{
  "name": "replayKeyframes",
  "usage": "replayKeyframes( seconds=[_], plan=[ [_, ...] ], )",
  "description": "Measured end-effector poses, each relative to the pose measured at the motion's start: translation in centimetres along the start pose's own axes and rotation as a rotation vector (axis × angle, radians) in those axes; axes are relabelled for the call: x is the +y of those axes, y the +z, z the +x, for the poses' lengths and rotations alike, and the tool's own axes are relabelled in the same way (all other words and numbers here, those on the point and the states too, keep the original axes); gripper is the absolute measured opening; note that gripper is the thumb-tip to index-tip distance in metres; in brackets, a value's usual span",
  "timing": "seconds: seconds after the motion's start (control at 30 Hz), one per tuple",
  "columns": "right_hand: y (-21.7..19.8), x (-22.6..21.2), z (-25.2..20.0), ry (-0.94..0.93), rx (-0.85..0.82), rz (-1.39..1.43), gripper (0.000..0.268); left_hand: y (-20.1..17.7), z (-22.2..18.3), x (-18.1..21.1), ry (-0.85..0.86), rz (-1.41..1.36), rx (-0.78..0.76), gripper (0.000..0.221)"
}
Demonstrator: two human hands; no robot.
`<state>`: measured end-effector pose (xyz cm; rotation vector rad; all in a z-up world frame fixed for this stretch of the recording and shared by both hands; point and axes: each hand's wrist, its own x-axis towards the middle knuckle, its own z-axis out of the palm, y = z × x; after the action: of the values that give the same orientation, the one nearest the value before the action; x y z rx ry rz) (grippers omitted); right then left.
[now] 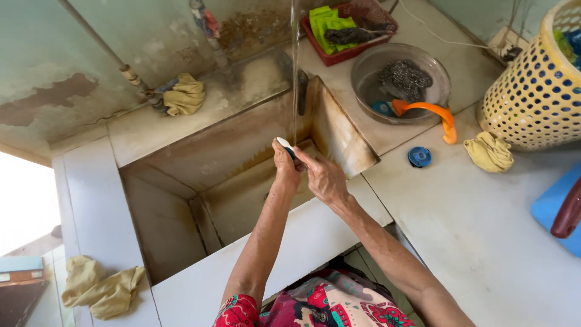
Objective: Cleaning and scrubbing small plastic caps and components using a toothbrush and a small brush under a stream of water at a sink.
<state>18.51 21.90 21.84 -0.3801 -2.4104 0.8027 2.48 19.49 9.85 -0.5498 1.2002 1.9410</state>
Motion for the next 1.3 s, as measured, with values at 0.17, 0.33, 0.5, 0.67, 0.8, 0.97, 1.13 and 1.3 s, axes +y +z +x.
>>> replayKeyframes(
  seconds=[0.17,0.33,0.5,0.67,0.8,0.97,1.13,1.3],
  plan=[
    [-2.1,1.1,-1.2,0.003,-0.018,-0.049,0.052,1.3,0.1,-0.1,-0.085,-0.099,-0.039,0.064],
    [-2.8,2.4,-3.0,0.019,-0.030,-0.033,0.050,0.9,1.4,0.0,-0.054,-0.079,0.007,0.056],
    [-2.7,2.0,-0.7,0.009,-0.002,0.028,0.052,3.9,-5.5,1.5,-0.117,-0.010,-0.034,0.052],
    [-3.4,2.7,-1.8,0.035,-0.025,0.002,0.052,1.2,2.0,-0.3,-0.121,-0.233,-0.167,0.051],
    [-3.8,3.5,-3.2,-0.007,0.029,0.086,0.049,-0.3,3.3,0.1,-0.155,-0.454,-0.155,0.042],
    [-3.5,2.7,-1.8,0.039,-0.017,0.049,0.052,1.4,-1.4,0.9,-0.263,-0.284,-0.251,0.038],
    [-3.6,1.9,-1.3,-0.029,0.003,-0.013,0.056,2.2,-1.7,1.2,-0.251,-0.357,-0.368,0.068],
    [-4.1,3.7,-3.4,0.027,0.004,-0.046,0.054,3.3,-3.4,3.7,-0.193,-0.289,-0.226,0.066]
  ],
)
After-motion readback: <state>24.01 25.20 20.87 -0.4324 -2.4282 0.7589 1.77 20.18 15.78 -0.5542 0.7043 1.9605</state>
